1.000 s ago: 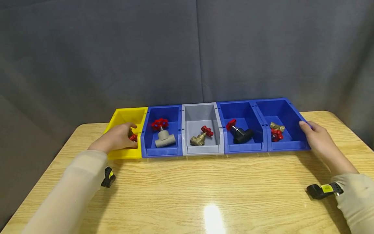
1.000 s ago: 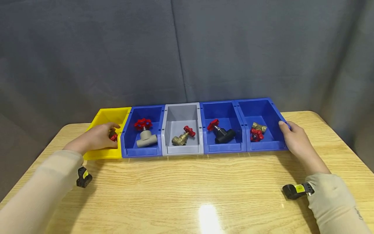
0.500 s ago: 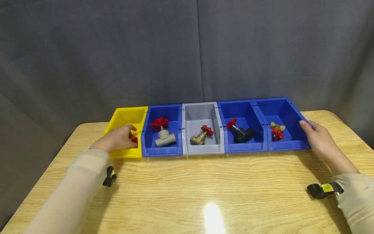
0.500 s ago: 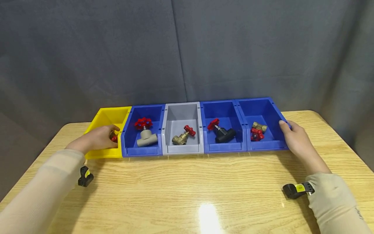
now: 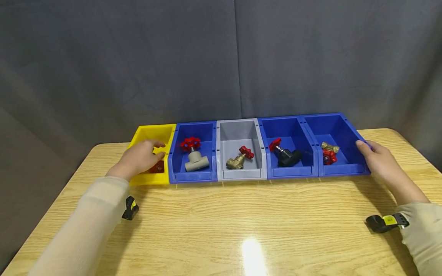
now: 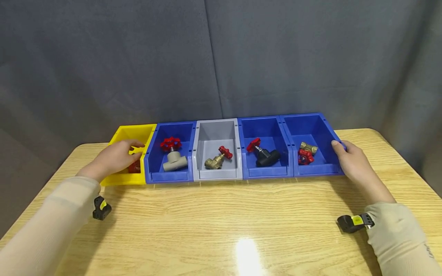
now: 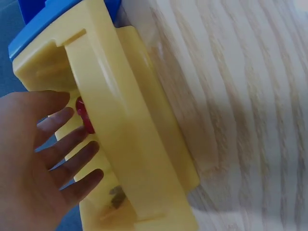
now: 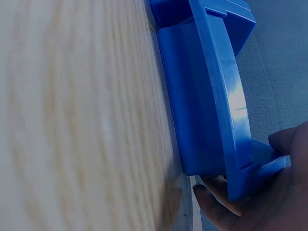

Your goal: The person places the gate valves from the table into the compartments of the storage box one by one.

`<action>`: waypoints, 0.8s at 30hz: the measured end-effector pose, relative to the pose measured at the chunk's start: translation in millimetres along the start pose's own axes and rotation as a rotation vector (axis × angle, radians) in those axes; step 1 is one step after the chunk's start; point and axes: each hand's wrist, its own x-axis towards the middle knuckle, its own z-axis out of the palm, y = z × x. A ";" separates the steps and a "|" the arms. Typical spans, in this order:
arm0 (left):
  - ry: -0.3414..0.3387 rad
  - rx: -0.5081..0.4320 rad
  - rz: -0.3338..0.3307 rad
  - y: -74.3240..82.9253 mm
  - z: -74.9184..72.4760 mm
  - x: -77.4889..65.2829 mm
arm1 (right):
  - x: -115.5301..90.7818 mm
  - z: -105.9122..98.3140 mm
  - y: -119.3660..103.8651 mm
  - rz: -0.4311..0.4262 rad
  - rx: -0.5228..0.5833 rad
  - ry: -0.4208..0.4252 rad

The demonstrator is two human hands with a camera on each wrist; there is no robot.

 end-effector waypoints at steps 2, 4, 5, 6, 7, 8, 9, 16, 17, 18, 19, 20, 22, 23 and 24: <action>0.032 0.014 0.003 1.9 -1.3 0.3 | -0.7 0.4 -0.3 0.000 -0.005 0.005; 0.049 0.018 0.004 4.9 -3.2 0.5 | -0.9 0.3 -0.3 0.001 -0.012 0.006; 0.055 0.019 0.000 6.5 -4.3 0.6 | -0.9 0.0 -0.1 0.002 -0.017 0.006; 0.061 0.018 -0.008 8.4 -5.6 0.4 | -0.7 -0.5 0.3 0.001 -0.023 0.007; 0.067 0.018 -0.016 10.1 -7.0 0.3 | -0.5 -1.1 0.7 -0.003 -0.029 0.007; 0.074 0.017 -0.023 12.0 -8.4 0.0 | -0.2 -2.0 1.3 -0.007 -0.038 0.003; 0.084 0.018 -0.029 13.7 -9.7 -0.3 | 0.1 -3.0 2.0 -0.012 -0.051 0.001; 0.224 0.076 -0.008 21.9 -12.2 -6.4 | 0.6 -11.8 5.1 -0.066 -0.142 -0.006; 0.243 0.086 -0.002 22.6 -12.1 -8.0 | 0.1 -12.6 5.1 -0.071 -0.156 -0.011; 0.261 0.094 0.004 23.5 -12.3 -9.7 | -0.6 -13.5 5.0 -0.072 -0.172 -0.022; 0.275 0.102 0.012 24.4 -12.2 -11.4 | -1.5 -14.5 4.6 -0.070 -0.191 -0.035; 0.288 0.110 0.019 25.7 -12.2 -13.2 | -2.4 -15.2 4.0 -0.067 -0.212 -0.048; 0.306 0.129 0.040 28.8 -12.4 -16.9 | -4.8 -16.1 2.1 -0.056 -0.246 -0.078; 0.316 0.137 0.050 30.4 -12.3 -18.6 | -5.9 -16.1 0.4 -0.046 -0.255 -0.097; 0.328 0.141 0.062 32.4 -12.3 -20.2 | -7.0 -15.6 -1.8 -0.035 -0.255 -0.118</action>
